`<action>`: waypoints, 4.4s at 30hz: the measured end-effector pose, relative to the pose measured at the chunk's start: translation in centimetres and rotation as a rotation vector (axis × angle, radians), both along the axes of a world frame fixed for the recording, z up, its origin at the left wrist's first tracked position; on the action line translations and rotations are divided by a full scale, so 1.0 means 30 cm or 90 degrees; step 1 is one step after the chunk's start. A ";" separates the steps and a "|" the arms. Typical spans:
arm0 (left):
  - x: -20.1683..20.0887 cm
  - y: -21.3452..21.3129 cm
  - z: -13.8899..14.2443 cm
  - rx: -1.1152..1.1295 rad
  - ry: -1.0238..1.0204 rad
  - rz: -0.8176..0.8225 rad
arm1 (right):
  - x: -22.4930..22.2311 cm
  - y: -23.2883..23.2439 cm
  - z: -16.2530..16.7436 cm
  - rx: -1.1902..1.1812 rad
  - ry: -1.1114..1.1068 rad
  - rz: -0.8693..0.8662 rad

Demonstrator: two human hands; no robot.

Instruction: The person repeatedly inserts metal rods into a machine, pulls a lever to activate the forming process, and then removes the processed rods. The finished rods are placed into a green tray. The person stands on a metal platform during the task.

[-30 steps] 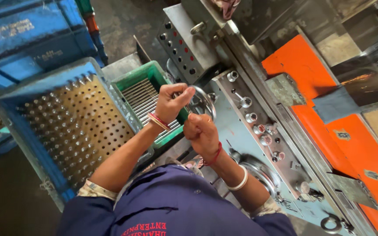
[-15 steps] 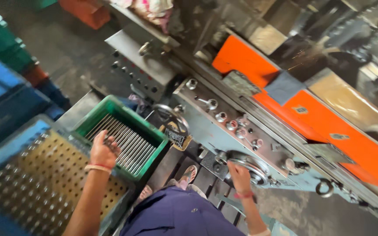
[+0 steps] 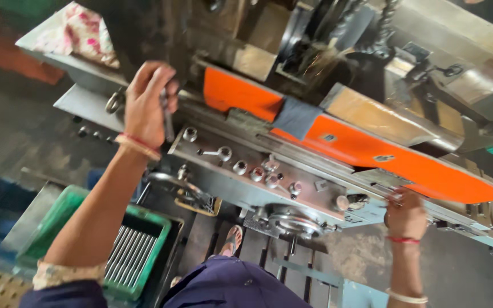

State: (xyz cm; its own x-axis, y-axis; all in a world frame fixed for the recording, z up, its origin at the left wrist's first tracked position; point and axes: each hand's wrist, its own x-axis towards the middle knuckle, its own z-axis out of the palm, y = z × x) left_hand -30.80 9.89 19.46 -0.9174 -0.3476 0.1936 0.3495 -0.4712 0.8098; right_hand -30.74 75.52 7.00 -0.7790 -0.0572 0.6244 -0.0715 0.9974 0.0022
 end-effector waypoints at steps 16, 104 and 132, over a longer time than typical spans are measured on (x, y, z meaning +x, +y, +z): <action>-0.874 0.784 -0.012 0.093 -0.192 -0.283 | -0.392 0.501 0.533 0.107 -0.030 -0.343; -1.202 1.106 -0.367 0.229 -0.369 -0.256 | -0.279 0.615 0.470 0.148 -0.145 -0.526; -1.210 1.131 -0.344 0.334 -0.428 -0.047 | -0.190 0.533 0.382 0.256 -0.069 -0.540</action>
State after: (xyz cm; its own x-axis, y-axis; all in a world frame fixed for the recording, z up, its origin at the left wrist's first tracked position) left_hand -67.10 43.83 9.12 -0.8029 -0.1752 -0.5698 -0.1732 -0.8461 0.5041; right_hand -36.43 91.51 18.46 -0.7123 0.3602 0.6023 0.6575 0.6429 0.3930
